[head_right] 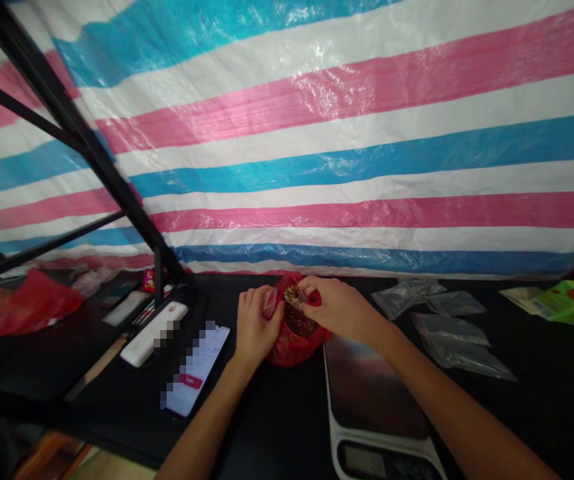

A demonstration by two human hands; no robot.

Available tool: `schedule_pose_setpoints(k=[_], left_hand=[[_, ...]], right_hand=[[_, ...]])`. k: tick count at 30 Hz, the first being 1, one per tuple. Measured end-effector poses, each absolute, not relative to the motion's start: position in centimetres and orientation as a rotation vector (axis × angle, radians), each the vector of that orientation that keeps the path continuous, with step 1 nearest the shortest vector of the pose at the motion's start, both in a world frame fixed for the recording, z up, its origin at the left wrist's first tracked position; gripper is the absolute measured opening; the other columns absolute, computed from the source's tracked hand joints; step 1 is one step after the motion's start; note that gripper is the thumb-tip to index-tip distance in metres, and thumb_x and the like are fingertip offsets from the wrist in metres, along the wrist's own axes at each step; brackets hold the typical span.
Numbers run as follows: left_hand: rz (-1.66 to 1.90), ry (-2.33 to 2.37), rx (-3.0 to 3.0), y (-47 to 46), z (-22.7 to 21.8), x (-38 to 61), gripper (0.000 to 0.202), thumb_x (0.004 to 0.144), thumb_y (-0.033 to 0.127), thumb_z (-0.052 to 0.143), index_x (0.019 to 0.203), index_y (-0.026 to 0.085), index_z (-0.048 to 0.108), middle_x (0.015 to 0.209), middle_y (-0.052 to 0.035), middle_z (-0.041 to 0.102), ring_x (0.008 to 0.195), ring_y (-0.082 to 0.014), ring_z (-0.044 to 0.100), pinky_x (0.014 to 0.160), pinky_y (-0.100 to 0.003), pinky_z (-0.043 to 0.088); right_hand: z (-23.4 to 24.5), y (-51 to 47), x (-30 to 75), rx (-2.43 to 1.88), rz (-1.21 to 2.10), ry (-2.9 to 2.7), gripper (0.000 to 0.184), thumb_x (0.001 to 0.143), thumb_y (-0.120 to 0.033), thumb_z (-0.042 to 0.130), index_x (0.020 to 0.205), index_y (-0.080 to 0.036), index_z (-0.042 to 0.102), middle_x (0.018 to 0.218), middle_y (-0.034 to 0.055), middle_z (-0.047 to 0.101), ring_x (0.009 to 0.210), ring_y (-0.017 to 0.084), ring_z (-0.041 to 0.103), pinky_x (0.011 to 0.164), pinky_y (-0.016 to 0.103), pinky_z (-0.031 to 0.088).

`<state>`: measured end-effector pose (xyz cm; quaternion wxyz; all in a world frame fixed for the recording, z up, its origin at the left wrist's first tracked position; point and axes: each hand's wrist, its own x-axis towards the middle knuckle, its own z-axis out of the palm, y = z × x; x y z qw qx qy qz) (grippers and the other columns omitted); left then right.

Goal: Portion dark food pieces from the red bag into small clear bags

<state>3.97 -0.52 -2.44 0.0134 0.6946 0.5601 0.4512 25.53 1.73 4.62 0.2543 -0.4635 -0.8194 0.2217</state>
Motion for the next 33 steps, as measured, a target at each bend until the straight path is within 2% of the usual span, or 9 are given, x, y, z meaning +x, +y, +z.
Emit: schedule_pose_setpoints(k=[8,15,26,30,33], left_hand=[[1.298,1.502,2.038,-0.7,-3.0,4.6,0.051,0.095,0.024,0.066,0.144,0.028,0.054,0.118,-0.0084,0.06,0.113,-0.028,0.052,0.106,-0.047,0.044],[1.265,1.48,2.013,-0.6,-3.3,4.6,0.051,0.096,0.027,0.066,0.146,0.03,0.055,0.116,-0.0074,0.057,0.112,-0.027,0.05,0.106,-0.046,0.043],[1.307,1.355,2.061,-0.7,-3.3,4.6,0.055,0.094,0.023,0.069,0.146,0.034,0.057,0.12,-0.0073,0.059,0.118,-0.028,0.052,0.108,-0.047,0.045],[1.307,1.35,2.071,-0.7,-3.1,4.5,0.058,0.092,0.021,0.072,0.146,0.034,0.057,0.123,-0.0067,0.061,0.119,-0.0273,0.053,0.108,-0.046,0.045],[1.265,1.391,2.04,-0.6,-3.0,4.6,0.063,0.087,0.025,0.08,0.145,0.033,0.057,0.126,-0.0062,0.065,0.118,-0.0279,0.055,0.106,-0.046,0.045]], right_hand=[[5.8,0.3,24.9,-1.345,0.503,-2.3,0.021,0.092,-0.033,0.068,0.11,-0.03,0.077,0.105,0.0031,0.082,0.094,0.026,0.076,0.086,0.034,0.056],[5.8,0.7,25.8,-1.301,0.489,-2.274,0.026,0.091,-0.031,0.067,0.115,-0.029,0.076,0.11,0.0045,0.081,0.096,0.026,0.075,0.088,0.034,0.055],[6.1,0.7,25.7,-1.4,0.471,-2.324,0.021,0.091,-0.032,0.066,0.11,-0.03,0.075,0.109,0.0027,0.081,0.095,0.027,0.075,0.079,0.033,0.052],[6.2,0.5,25.5,-1.413,0.448,-2.37,0.025,0.09,-0.028,0.065,0.112,-0.03,0.075,0.111,0.0035,0.081,0.099,0.028,0.075,0.083,0.034,0.052],[6.4,0.3,25.3,-1.432,0.444,-2.407,0.026,0.091,-0.027,0.062,0.113,-0.029,0.075,0.112,0.0043,0.081,0.102,0.029,0.075,0.088,0.037,0.052]])
